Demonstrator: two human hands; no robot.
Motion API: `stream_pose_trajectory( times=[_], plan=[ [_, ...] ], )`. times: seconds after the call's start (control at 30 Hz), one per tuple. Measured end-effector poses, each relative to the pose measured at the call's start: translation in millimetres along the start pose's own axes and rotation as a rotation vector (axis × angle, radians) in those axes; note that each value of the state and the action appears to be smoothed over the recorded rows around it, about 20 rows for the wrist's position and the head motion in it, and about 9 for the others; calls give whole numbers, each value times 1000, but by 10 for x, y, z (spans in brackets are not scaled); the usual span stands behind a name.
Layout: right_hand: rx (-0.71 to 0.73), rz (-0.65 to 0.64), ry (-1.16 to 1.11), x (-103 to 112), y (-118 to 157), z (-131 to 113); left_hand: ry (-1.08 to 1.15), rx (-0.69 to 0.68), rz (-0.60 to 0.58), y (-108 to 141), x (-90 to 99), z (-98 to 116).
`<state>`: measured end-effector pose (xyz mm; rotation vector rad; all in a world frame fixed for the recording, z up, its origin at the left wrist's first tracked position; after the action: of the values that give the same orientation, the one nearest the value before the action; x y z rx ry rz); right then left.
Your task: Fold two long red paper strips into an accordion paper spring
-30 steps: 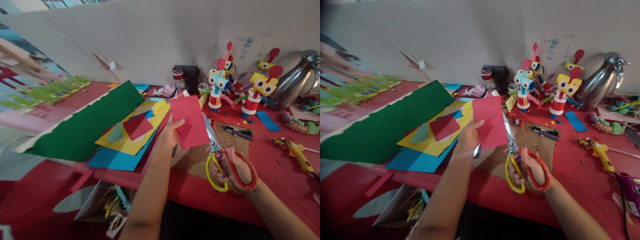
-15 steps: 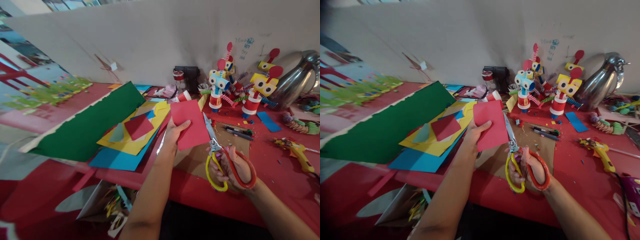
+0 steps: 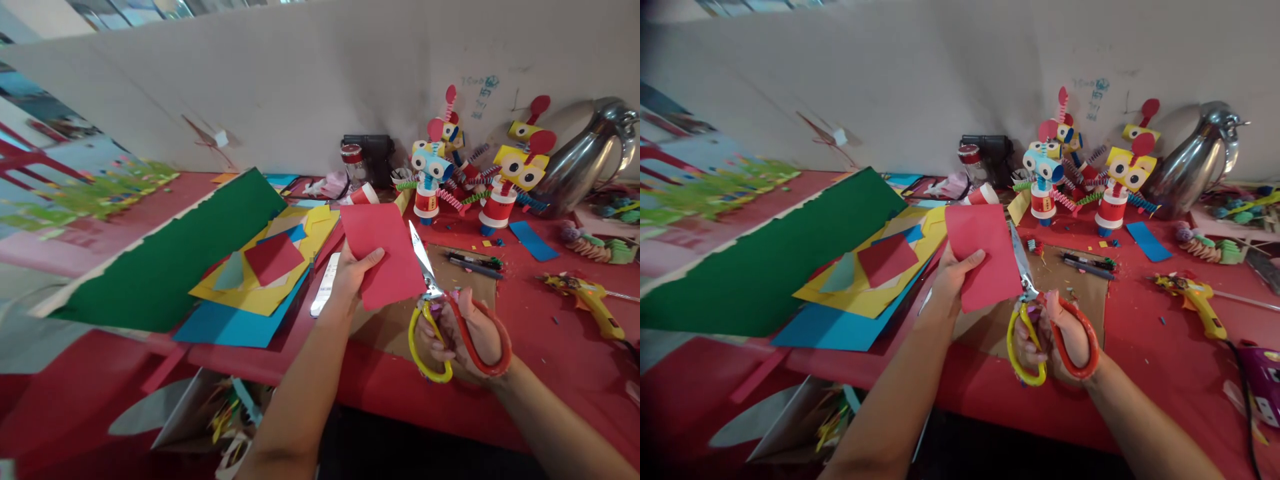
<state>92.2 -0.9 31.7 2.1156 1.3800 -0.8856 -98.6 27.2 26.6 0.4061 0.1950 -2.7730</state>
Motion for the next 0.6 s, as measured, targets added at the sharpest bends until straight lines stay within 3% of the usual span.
stream_pose_trajectory(
  times=[0.27, 0.4, 0.5, 0.6],
  plan=[
    [32, 33, 10, -26, 48, -15, 46, -11, 70, 23, 21, 70],
    [35, 27, 14, -34, 43, -15, 41, 48, 4, 66, -19, 55],
    [59, 97, -18, -17, 34, -20, 37, 113, -63, 123, -66, 20],
    [69, 119, -23, 2, 31, -18, 62, 154, -66, 138, -82, -11]
  ],
)
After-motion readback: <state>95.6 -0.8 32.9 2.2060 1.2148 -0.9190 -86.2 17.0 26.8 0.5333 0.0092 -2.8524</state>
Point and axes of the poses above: each hand's wrist, its own y-axis away from the middle knuckle, its own x-axis out of the back of the hand, z = x × y, the point moved 2 cm from there along -y, towards the middle knuckle, and after that the axes turned 7 degrees about -z, right-handed, at the moved point
